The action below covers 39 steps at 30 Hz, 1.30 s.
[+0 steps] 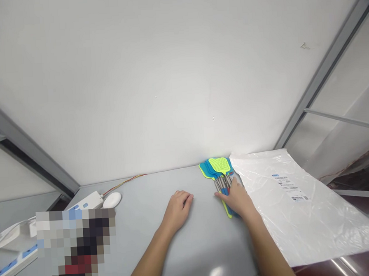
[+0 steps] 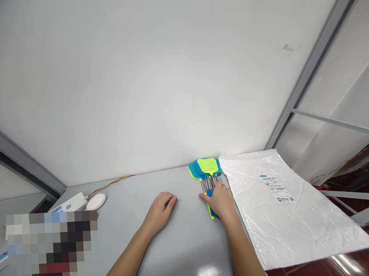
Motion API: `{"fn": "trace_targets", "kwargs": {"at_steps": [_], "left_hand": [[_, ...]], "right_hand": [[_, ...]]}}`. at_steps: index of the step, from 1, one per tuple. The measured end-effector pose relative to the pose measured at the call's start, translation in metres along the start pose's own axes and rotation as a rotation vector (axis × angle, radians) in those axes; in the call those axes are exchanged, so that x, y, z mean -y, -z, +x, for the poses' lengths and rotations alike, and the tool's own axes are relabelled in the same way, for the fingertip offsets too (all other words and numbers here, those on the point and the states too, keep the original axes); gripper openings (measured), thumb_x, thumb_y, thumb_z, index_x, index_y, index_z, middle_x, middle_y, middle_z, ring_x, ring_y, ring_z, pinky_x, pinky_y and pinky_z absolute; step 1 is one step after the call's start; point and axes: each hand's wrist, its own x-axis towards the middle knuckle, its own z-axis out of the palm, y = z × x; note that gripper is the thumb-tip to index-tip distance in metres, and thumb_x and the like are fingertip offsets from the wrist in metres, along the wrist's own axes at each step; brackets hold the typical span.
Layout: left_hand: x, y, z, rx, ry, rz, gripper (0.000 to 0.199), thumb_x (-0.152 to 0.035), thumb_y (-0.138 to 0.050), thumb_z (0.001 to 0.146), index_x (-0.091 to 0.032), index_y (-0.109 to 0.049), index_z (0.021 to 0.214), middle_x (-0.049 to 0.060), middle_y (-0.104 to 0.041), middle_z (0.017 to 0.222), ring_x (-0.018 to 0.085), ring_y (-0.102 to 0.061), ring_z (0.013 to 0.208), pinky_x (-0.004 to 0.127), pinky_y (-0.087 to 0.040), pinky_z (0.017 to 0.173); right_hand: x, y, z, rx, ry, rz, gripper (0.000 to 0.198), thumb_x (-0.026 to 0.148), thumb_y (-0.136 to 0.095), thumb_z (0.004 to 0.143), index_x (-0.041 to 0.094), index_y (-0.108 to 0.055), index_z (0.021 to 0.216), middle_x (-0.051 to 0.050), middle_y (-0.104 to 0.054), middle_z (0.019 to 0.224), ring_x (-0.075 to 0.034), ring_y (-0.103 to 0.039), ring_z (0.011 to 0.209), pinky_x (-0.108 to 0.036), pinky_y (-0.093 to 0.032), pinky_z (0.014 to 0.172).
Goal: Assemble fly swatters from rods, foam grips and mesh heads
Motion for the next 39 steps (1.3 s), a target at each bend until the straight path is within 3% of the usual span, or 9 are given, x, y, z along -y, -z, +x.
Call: {"fn": "trace_targets", "kwargs": {"at_steps": [5,11,14,19,23,27,30,33,39], "left_hand": [[-0.002,0.001,-0.001,-0.016,-0.015,0.01,0.035,-0.036,-0.034,0.097,-0.021,-0.061,0.081,0.004,-0.064,0.085,0.02,-0.054,0.082,0.037,-0.043,0.078],[-0.003,0.001,-0.001,-0.033,-0.054,0.014,0.03,-0.033,-0.036,0.097,-0.021,-0.061,0.084,0.004,-0.063,0.087,0.019,-0.055,0.084,0.037,-0.045,0.079],[-0.007,0.001,-0.002,-0.062,-0.094,0.017,0.025,-0.03,-0.038,0.096,-0.022,-0.061,0.095,0.006,-0.062,0.098,0.021,-0.055,0.094,0.039,-0.045,0.085],[-0.023,0.003,-0.005,-0.196,-0.21,0.072,0.027,-0.026,-0.043,0.094,-0.024,-0.057,0.117,0.01,-0.055,0.116,0.023,-0.053,0.107,0.042,-0.043,0.092],[-0.033,0.014,-0.007,-0.119,-0.227,0.217,0.031,-0.029,-0.049,0.09,-0.025,-0.055,0.12,0.009,-0.054,0.124,0.026,-0.049,0.114,0.049,-0.035,0.102],[-0.02,0.033,-0.008,-0.069,-0.101,0.334,0.04,-0.041,-0.052,0.089,-0.026,-0.051,0.126,0.009,-0.05,0.134,0.027,-0.041,0.126,0.054,-0.02,0.111],[0.004,0.045,-0.01,-0.117,0.057,0.368,0.042,-0.046,-0.043,0.093,-0.026,-0.049,0.129,0.009,-0.048,0.138,0.026,-0.037,0.13,0.054,-0.02,0.111],[0.028,0.049,-0.014,-0.157,0.204,0.406,0.05,-0.054,-0.039,0.092,-0.024,-0.047,0.132,0.011,-0.045,0.142,0.029,-0.035,0.132,0.055,-0.022,0.109],[0.049,0.04,-0.016,-0.107,0.235,0.478,0.09,-0.078,-0.054,0.068,-0.027,-0.036,0.141,0.011,-0.029,0.152,0.036,-0.023,0.139,0.059,-0.015,0.11]], "right_hand": [[0.012,-0.011,0.016,-0.039,-0.011,-0.154,0.081,0.044,-0.061,0.075,0.001,-0.033,0.138,-0.024,-0.055,0.115,-0.035,-0.051,0.11,-0.041,-0.042,0.083],[0.021,-0.025,-0.001,-0.097,0.088,-0.217,0.06,0.025,-0.049,0.082,0.005,-0.037,0.137,-0.022,-0.054,0.113,-0.034,-0.05,0.106,-0.041,-0.044,0.078],[0.031,-0.03,-0.018,-0.124,0.251,-0.267,0.059,0.016,-0.048,0.08,0.009,-0.037,0.137,-0.02,-0.055,0.113,-0.031,-0.051,0.103,-0.039,-0.044,0.078],[0.051,-0.032,-0.035,-0.064,0.712,-0.249,0.051,0.017,-0.049,0.08,0.013,-0.044,0.13,-0.017,-0.056,0.113,-0.028,-0.051,0.099,-0.038,-0.043,0.079],[0.072,-0.034,-0.03,0.043,0.971,-0.209,0.043,0.031,-0.049,0.085,0.02,-0.05,0.126,-0.012,-0.053,0.128,-0.026,-0.047,0.11,-0.035,-0.042,0.083],[0.093,-0.036,-0.011,0.12,1.131,-0.192,0.047,0.031,-0.05,0.085,0.022,-0.048,0.13,-0.01,-0.052,0.132,-0.025,-0.047,0.116,-0.037,-0.039,0.088],[0.103,-0.037,0.008,0.119,1.14,-0.191,0.052,0.031,-0.052,0.085,0.02,-0.044,0.136,-0.012,-0.056,0.128,-0.025,-0.05,0.113,-0.039,-0.034,0.093],[0.109,-0.039,0.025,0.133,1.165,-0.194,0.055,0.037,-0.051,0.089,0.022,-0.039,0.141,-0.012,-0.051,0.136,-0.025,-0.049,0.118,-0.039,-0.031,0.098],[0.112,-0.041,0.052,0.151,1.216,-0.224,0.054,0.043,-0.048,0.092,0.026,-0.039,0.142,-0.008,-0.049,0.14,-0.025,-0.051,0.116,-0.039,-0.028,0.1]]}}
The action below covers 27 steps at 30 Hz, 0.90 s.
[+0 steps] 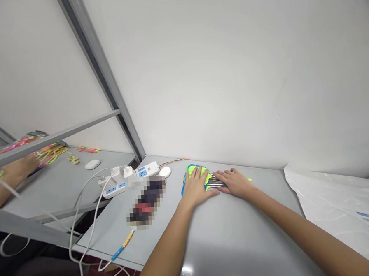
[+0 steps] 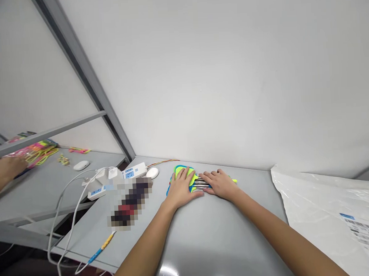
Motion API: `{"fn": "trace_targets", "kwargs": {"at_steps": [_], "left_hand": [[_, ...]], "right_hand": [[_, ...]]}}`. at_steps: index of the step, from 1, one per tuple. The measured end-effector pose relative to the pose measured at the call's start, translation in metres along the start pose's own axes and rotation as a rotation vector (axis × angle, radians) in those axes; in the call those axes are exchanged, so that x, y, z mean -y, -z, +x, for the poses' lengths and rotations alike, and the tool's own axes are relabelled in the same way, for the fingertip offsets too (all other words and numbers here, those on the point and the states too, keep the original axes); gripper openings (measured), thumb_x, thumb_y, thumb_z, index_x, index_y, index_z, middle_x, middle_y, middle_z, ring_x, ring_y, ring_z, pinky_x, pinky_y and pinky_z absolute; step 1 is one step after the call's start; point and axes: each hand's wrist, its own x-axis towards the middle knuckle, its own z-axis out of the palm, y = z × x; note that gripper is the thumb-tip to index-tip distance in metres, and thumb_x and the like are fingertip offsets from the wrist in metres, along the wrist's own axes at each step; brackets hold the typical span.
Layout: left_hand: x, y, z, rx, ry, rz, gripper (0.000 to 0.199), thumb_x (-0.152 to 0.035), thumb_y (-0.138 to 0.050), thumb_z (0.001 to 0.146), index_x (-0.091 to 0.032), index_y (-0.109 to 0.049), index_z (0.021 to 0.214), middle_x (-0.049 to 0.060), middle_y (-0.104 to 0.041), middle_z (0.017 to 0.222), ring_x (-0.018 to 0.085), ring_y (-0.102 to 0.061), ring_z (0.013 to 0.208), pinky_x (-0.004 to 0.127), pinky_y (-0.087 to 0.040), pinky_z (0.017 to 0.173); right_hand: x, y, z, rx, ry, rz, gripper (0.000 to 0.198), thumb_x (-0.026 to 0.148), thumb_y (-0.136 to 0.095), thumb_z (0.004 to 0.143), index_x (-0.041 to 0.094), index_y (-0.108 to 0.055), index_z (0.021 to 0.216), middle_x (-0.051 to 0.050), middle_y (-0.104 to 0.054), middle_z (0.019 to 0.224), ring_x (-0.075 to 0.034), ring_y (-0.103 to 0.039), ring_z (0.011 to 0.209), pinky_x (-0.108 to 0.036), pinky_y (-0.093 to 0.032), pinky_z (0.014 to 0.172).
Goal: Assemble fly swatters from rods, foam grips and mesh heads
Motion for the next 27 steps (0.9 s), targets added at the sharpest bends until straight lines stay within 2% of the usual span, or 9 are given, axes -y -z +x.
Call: {"fn": "trace_targets", "kwargs": {"at_steps": [3,7,10,12,16,20,23,25,27], "left_hand": [[0.001,-0.006,0.006,-0.004,-0.01,0.012,0.098,-0.077,-0.062,0.061,-0.03,-0.034,0.142,0.011,-0.026,0.154,0.036,-0.023,0.139,0.059,-0.015,0.11],[0.002,-0.01,0.016,-0.049,0.007,0.027,0.072,-0.065,-0.058,0.075,-0.032,-0.041,0.137,0.008,-0.034,0.15,0.032,-0.03,0.136,0.057,-0.018,0.11],[0.002,-0.01,0.022,-0.059,-0.001,0.03,0.065,-0.062,-0.056,0.079,-0.032,-0.044,0.135,0.007,-0.039,0.147,0.032,-0.032,0.134,0.057,-0.02,0.109],[0.003,-0.009,0.023,-0.061,-0.016,0.034,0.064,-0.062,-0.057,0.078,-0.032,-0.046,0.134,0.007,-0.041,0.146,0.033,-0.034,0.133,0.056,-0.022,0.108],[0.001,-0.002,0.02,-0.081,-0.041,0.046,0.063,-0.059,-0.056,0.08,-0.03,-0.045,0.135,0.009,-0.041,0.145,0.033,-0.032,0.134,0.058,-0.015,0.111],[-0.008,0.004,0.016,-0.135,-0.082,0.09,0.058,-0.053,-0.055,0.083,-0.028,-0.046,0.134,0.01,-0.038,0.148,0.035,-0.023,0.139,0.064,-0.001,0.111],[-0.02,0.009,0.014,-0.196,-0.139,0.11,0.047,-0.046,-0.052,0.087,-0.027,-0.049,0.129,0.01,-0.042,0.145,0.034,-0.025,0.138,0.065,0.002,0.11],[-0.028,0.012,0.011,-0.222,-0.181,0.078,0.036,-0.038,-0.047,0.09,-0.025,-0.052,0.124,0.01,-0.047,0.14,0.033,-0.031,0.134,0.065,-0.004,0.11],[-0.036,0.012,0.007,-0.167,-0.237,0.003,0.026,-0.031,-0.041,0.093,-0.023,-0.058,0.112,0.011,-0.055,0.127,0.03,-0.044,0.121,0.059,-0.025,0.106]], "right_hand": [[-0.005,0.0,0.002,-0.011,-0.009,-0.022,0.053,0.043,-0.047,0.092,0.026,-0.039,0.142,-0.007,-0.049,0.14,-0.026,-0.051,0.114,-0.041,-0.028,0.1],[0.0,-0.004,0.001,-0.057,-0.091,-0.053,0.053,0.04,-0.043,0.094,0.024,-0.036,0.144,-0.01,-0.045,0.143,-0.028,-0.045,0.121,-0.047,-0.022,0.105],[0.013,-0.013,-0.001,-0.111,-0.178,-0.08,0.053,0.034,-0.039,0.095,0.02,-0.031,0.146,-0.013,-0.034,0.151,-0.031,-0.031,0.134,-0.054,-0.014,0.108],[0.025,-0.02,-0.005,-0.178,-0.262,-0.11,0.053,0.026,-0.034,0.095,0.019,-0.028,0.147,-0.012,-0.026,0.154,-0.03,-0.024,0.138,-0.055,-0.011,0.109],[0.053,-0.029,-0.02,-0.302,-0.362,-0.105,0.052,0.02,-0.035,0.092,0.016,-0.034,0.144,-0.012,-0.026,0.154,-0.028,-0.022,0.14,-0.052,-0.014,0.11],[0.071,-0.028,-0.035,-0.346,-0.215,0.036,0.038,0.024,-0.041,0.09,0.021,-0.053,0.126,-0.011,-0.051,0.135,-0.026,-0.042,0.125,-0.045,-0.029,0.104],[0.069,-0.026,-0.039,-0.411,-0.241,0.164,0.026,0.024,-0.038,0.092,0.02,-0.06,0.107,-0.01,-0.06,0.109,-0.022,-0.054,0.103,-0.037,-0.04,0.09],[0.061,-0.026,-0.039,-0.412,-0.299,0.215,0.026,0.024,-0.035,0.095,0.019,-0.06,0.093,-0.007,-0.06,0.091,-0.019,-0.056,0.086,-0.032,-0.041,0.079],[0.053,-0.026,-0.039,-0.372,-0.337,0.19,0.027,0.025,-0.034,0.095,0.02,-0.059,0.085,-0.005,-0.058,0.084,-0.019,-0.054,0.079,-0.031,-0.04,0.073]]}}
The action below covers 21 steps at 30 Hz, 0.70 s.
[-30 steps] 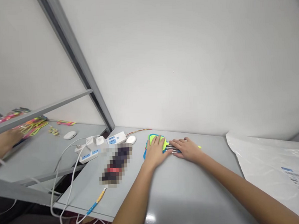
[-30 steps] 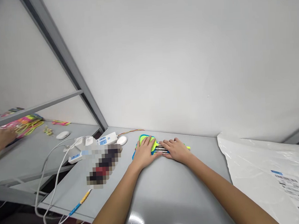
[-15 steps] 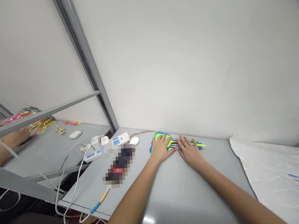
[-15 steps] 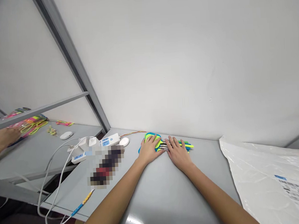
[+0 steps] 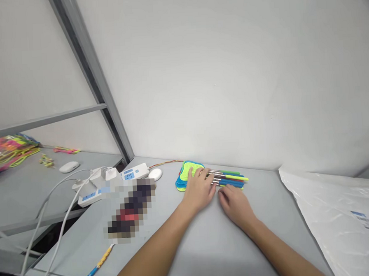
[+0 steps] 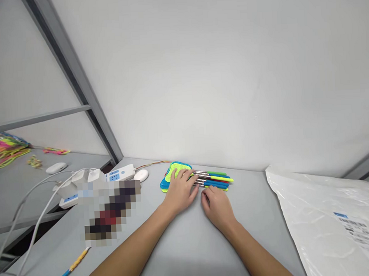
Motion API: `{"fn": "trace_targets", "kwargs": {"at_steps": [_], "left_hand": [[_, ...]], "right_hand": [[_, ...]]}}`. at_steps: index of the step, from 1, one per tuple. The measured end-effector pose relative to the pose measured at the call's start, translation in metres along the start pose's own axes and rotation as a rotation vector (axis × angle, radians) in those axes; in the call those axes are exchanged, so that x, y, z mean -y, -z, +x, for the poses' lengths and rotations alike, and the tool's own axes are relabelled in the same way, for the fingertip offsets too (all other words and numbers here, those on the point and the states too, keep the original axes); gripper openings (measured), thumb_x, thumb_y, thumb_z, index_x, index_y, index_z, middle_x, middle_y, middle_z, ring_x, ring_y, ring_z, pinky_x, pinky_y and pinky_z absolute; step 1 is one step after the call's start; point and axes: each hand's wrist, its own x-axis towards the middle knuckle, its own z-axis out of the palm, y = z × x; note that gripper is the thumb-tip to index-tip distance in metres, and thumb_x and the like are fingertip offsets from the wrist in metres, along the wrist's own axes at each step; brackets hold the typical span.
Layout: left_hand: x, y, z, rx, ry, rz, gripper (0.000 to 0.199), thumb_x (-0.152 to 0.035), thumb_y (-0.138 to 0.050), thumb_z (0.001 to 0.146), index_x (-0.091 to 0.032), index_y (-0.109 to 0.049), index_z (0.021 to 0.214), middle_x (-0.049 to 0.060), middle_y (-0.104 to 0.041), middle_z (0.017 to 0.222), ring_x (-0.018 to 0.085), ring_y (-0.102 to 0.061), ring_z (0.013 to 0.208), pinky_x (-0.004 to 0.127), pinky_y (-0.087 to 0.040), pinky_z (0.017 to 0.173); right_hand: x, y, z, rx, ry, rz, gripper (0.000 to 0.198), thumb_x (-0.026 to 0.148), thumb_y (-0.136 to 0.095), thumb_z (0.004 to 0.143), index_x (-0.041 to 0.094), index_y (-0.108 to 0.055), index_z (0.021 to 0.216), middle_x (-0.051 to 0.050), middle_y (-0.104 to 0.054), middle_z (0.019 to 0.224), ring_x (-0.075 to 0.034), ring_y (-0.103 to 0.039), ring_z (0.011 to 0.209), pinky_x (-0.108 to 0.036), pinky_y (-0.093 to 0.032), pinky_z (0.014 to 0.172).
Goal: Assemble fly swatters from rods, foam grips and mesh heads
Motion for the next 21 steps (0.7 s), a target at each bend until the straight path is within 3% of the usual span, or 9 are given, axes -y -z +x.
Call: {"fn": "trace_targets", "kwargs": {"at_steps": [3,7,13,16,21], "left_hand": [[-0.013,-0.006,-0.007,0.1,-0.066,-0.092,0.024,-0.025,-0.037,0.093,-0.02,-0.061,0.093,0.01,-0.06,0.103,0.023,-0.055,0.096,0.041,-0.045,0.085],[-0.026,-0.018,-0.018,0.151,-0.134,-0.124,0.018,-0.024,-0.043,0.09,-0.02,-0.06,0.093,0.009,-0.058,0.095,0.024,-0.054,0.093,0.039,-0.045,0.082],[-0.023,-0.023,-0.03,0.178,-0.122,-0.175,0.029,-0.026,-0.044,0.091,-0.018,-0.057,0.115,0.011,-0.056,0.122,0.026,-0.047,0.117,0.042,-0.039,0.101],[-0.02,-0.022,-0.036,0.211,-0.116,-0.159,0.042,-0.032,-0.046,0.091,-0.02,-0.048,0.131,0.011,-0.047,0.14,0.027,-0.04,0.13,0.046,-0.032,0.109],[-0.017,-0.022,-0.039,0.304,-0.137,-0.139,0.051,-0.037,-0.037,0.095,-0.026,-0.033,0.145,0.007,-0.033,0.152,0.026,-0.027,0.141,0.05,-0.021,0.114]], "right_hand": [[-0.007,0.002,-0.003,0.051,-0.009,-0.102,0.021,0.026,-0.04,0.093,0.021,-0.06,0.091,-0.006,-0.058,0.09,-0.021,-0.052,0.084,-0.033,-0.038,0.074],[-0.005,0.005,-0.018,0.071,-0.045,-0.168,0.024,0.029,-0.039,0.094,0.023,-0.058,0.108,-0.008,-0.057,0.105,-0.024,-0.05,0.096,-0.034,-0.038,0.078],[-0.007,0.008,-0.037,0.13,-0.018,-0.173,0.044,0.031,-0.035,0.094,0.019,-0.046,0.135,-0.012,-0.05,0.131,-0.026,-0.044,0.118,-0.039,-0.037,0.095],[-0.011,0.007,-0.039,0.174,-0.008,-0.158,0.049,0.037,-0.034,0.095,0.017,-0.044,0.138,-0.012,-0.043,0.143,-0.027,-0.036,0.13,-0.041,-0.03,0.105],[-0.013,0.005,-0.039,0.254,-0.037,-0.144,0.055,0.04,-0.029,0.096,0.018,-0.036,0.145,-0.008,-0.032,0.152,-0.027,-0.025,0.14,-0.045,-0.022,0.112]]}}
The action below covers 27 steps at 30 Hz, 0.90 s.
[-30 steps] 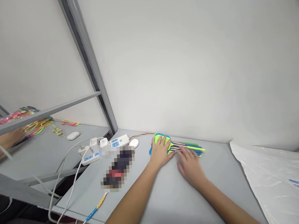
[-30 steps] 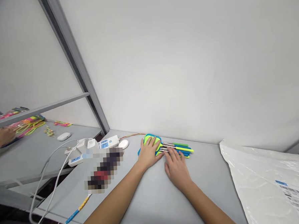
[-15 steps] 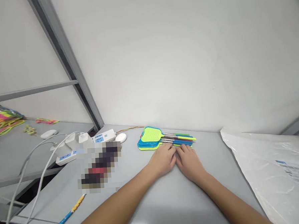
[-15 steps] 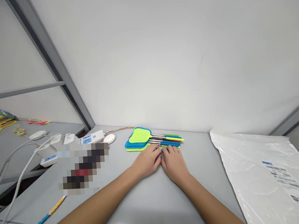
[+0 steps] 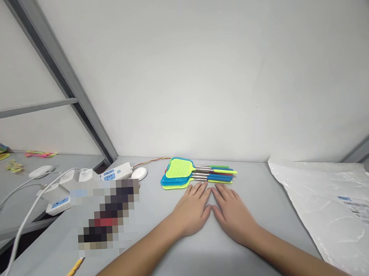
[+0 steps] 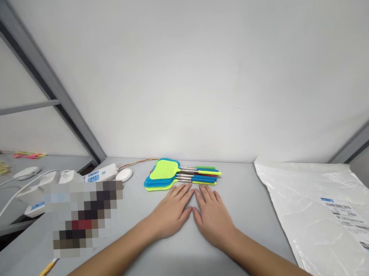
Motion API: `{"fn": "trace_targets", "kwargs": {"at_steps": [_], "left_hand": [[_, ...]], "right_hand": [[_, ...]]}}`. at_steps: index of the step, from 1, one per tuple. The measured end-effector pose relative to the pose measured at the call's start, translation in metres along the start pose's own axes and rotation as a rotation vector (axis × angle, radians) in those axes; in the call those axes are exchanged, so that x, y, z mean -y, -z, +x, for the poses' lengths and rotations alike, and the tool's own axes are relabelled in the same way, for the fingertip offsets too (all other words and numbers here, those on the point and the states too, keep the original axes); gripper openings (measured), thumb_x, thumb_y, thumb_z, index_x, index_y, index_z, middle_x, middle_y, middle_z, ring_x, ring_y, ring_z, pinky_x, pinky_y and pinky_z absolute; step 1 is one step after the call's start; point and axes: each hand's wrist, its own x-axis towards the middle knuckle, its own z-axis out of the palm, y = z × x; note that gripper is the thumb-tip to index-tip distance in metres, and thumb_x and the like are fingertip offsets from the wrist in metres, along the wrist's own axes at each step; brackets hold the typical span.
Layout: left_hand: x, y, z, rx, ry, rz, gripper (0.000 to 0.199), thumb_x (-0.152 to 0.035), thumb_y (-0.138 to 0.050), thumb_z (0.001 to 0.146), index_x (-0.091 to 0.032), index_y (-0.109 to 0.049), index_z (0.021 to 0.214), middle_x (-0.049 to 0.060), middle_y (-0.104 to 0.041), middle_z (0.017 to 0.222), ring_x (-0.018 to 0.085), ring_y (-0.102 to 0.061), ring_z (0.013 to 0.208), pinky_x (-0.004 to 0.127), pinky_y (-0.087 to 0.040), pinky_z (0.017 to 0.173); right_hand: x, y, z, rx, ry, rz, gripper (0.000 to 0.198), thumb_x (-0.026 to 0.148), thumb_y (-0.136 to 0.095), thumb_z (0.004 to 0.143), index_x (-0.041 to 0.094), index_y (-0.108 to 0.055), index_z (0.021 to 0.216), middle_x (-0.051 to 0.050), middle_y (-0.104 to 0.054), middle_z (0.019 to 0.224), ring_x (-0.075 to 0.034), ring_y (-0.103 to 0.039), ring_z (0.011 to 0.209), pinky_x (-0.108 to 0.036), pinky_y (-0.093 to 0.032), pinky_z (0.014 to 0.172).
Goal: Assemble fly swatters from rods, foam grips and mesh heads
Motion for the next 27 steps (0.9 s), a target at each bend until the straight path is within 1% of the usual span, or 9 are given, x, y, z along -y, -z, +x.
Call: {"fn": "trace_targets", "kwargs": {"at_steps": [3,6,10,15,17,20,23,25,27], "left_hand": [[0.001,0.001,-0.001,0.081,0.022,0.008,0.054,-0.04,-0.03,0.097,-0.026,-0.025,0.149,0.007,-0.024,0.156,0.027,-0.019,0.144,0.051,-0.015,0.116],[0.002,0.004,-0.003,0.142,0.052,0.015,0.056,-0.044,-0.026,0.098,-0.026,-0.02,0.15,0.006,-0.017,0.157,0.027,-0.013,0.145,0.051,-0.013,0.116],[0.002,0.008,-0.007,0.161,0.05,0.019,0.057,-0.047,-0.026,0.098,-0.027,-0.02,0.15,0.005,-0.017,0.157,0.026,-0.012,0.145,0.049,-0.013,0.116],[0.004,0.013,-0.01,0.177,0.023,0.047,0.057,-0.049,-0.027,0.097,-0.027,-0.021,0.15,0.005,-0.018,0.157,0.026,-0.014,0.145,0.046,-0.015,0.116],[0.004,0.016,-0.01,0.168,0.013,0.053,0.057,-0.05,-0.029,0.097,-0.027,-0.025,0.149,0.006,-0.022,0.156,0.027,-0.018,0.144,0.046,-0.019,0.114],[0.003,0.021,-0.008,0.135,0.001,0.067,0.055,-0.049,-0.036,0.095,-0.025,-0.035,0.144,0.008,-0.031,0.153,0.029,-0.028,0.14,0.046,-0.026,0.111],[-0.002,0.027,-0.006,0.098,0.0,0.084,0.044,-0.044,-0.043,0.093,-0.023,-0.049,0.131,0.01,-0.045,0.144,0.028,-0.04,0.132,0.045,-0.033,0.105],[-0.005,0.033,-0.003,0.087,0.007,0.083,0.032,-0.039,-0.044,0.093,-0.022,-0.058,0.116,0.008,-0.056,0.13,0.026,-0.049,0.121,0.043,-0.039,0.099],[-0.005,0.039,-0.001,0.071,0.012,0.082,0.024,-0.035,-0.042,0.094,-0.022,-0.061,0.103,0.006,-0.063,0.114,0.024,-0.054,0.109,0.042,-0.043,0.091]], "right_hand": [[0.0,0.001,0.0,0.033,-0.014,0.015,0.059,0.043,-0.027,0.096,0.016,-0.03,0.148,-0.006,-0.027,0.154,-0.026,-0.021,0.142,-0.045,-0.02,0.114],[0.0,0.004,0.0,0.063,-0.012,0.016,0.061,0.045,-0.028,0.095,0.015,-0.028,0.149,-0.005,-0.025,0.155,-0.026,-0.019,0.143,-0.044,-0.02,0.114],[0.001,0.008,0.001,0.088,-0.012,0.013,0.062,0.045,-0.03,0.095,0.013,-0.03,0.148,-0.006,-0.025,0.154,-0.027,-0.021,0.142,-0.046,-0.021,0.114],[0.0,0.012,0.001,0.078,0.005,0.022,0.062,0.044,-0.032,0.095,0.01,-0.032,0.147,-0.009,-0.028,0.153,-0.028,-0.024,0.141,-0.047,-0.023,0.113],[-0.001,0.013,-0.001,0.044,0.015,0.019,0.06,0.043,-0.034,0.094,0.011,-0.036,0.145,-0.01,-0.033,0.151,-0.029,-0.028,0.139,-0.047,-0.026,0.112],[-0.002,0.014,-0.004,-0.052,0.029,0.009,0.052,0.039,-0.04,0.092,0.014,-0.047,0.138,-0.014,-0.04,0.147,-0.03,-0.034,0.134,-0.047,-0.034,0.106],[-0.003,0.012,-0.006,-0.138,0.048,-0.01,0.043,0.036,-0.043,0.091,0.019,-0.054,0.13,-0.014,-0.04,0.145,-0.032,-0.035,0.133,-0.049,-0.038,0.102],[-0.006,0.01,-0.005,-0.194,0.049,-0.026,0.043,0.036,-0.044,0.091,0.021,-0.052,0.13,-0.012,-0.036,0.148,-0.032,-0.031,0.135,-0.05,-0.037,0.103],[-0.012,0.006,-0.002,-0.256,0.03,-0.035,0.048,0.035,-0.045,0.091,0.02,-0.043,0.136,-0.011,-0.029,0.151,-0.031,-0.025,0.138,-0.051,-0.033,0.106]]}}
